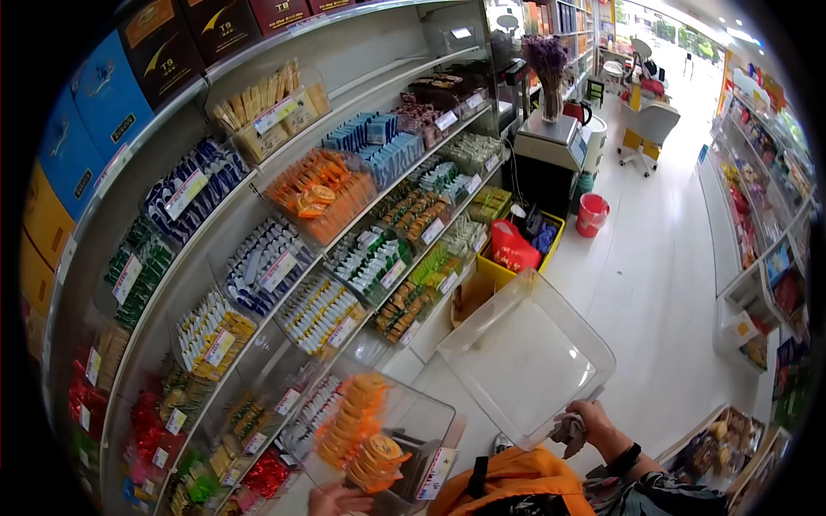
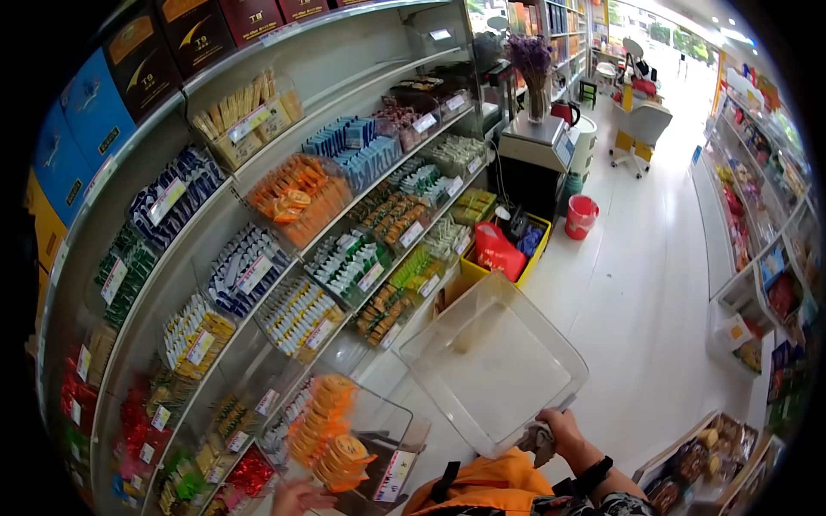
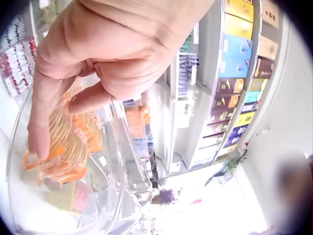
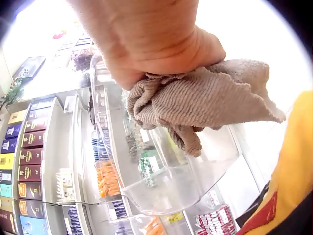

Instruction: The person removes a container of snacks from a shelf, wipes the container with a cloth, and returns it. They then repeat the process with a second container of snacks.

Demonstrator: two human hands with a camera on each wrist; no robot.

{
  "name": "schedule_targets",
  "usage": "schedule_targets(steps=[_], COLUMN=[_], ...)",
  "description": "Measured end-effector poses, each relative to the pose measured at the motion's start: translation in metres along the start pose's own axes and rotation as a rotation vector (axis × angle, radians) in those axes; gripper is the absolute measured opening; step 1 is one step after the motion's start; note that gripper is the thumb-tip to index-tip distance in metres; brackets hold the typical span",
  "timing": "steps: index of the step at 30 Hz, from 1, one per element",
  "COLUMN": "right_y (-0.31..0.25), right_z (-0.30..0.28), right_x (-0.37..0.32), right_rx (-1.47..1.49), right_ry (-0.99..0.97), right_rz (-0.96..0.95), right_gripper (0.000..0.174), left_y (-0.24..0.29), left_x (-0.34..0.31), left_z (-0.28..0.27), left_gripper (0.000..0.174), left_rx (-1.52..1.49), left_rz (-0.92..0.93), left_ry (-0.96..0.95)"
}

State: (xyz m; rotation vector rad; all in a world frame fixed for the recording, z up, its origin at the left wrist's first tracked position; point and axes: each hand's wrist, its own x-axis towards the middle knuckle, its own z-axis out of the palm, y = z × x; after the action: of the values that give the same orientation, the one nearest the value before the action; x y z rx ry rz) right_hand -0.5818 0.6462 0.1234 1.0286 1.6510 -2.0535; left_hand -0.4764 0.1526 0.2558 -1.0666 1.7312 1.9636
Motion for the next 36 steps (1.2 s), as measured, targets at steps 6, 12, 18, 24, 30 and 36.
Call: schedule_targets(steps=[6,12,18,24,30,36], right_y=[-0.042,-0.026,-0.056,-0.091,-0.138,-0.164], right_z=[-0.045,-0.077,-0.065,-0.054,-0.034,-0.027], right_x=[0.024,0.056,0.077,0.115,0.193,0.243], right_rx=[0.095,0.177,0.298,0.312,0.377,0.444], right_ry=[-0.015,-0.088,-0.062,-0.055,0.000,0.009], right_rz=[-0.026,-0.085,-0.032,0.022,-0.018,0.009], right_gripper=[0.023,0.027,0.030,0.029,0.027,0.027], left_y=[0.153,0.315,0.472,0.586,0.663,0.721], left_x=[-0.001,0.003,0.050,0.080,0.129,0.199], left_z=[0.082,0.156,0.216,0.282,0.334,0.377], left_gripper=[0.054,0.040,0.036,0.024,0.036,0.024], left_rx=[0.083,0.316,0.440,0.557,0.528,0.511], left_rz=[0.118,0.347,0.584,0.732,0.703,0.732], left_ry=[-0.125,-0.265,-0.315,-0.172,-0.134,-0.139])
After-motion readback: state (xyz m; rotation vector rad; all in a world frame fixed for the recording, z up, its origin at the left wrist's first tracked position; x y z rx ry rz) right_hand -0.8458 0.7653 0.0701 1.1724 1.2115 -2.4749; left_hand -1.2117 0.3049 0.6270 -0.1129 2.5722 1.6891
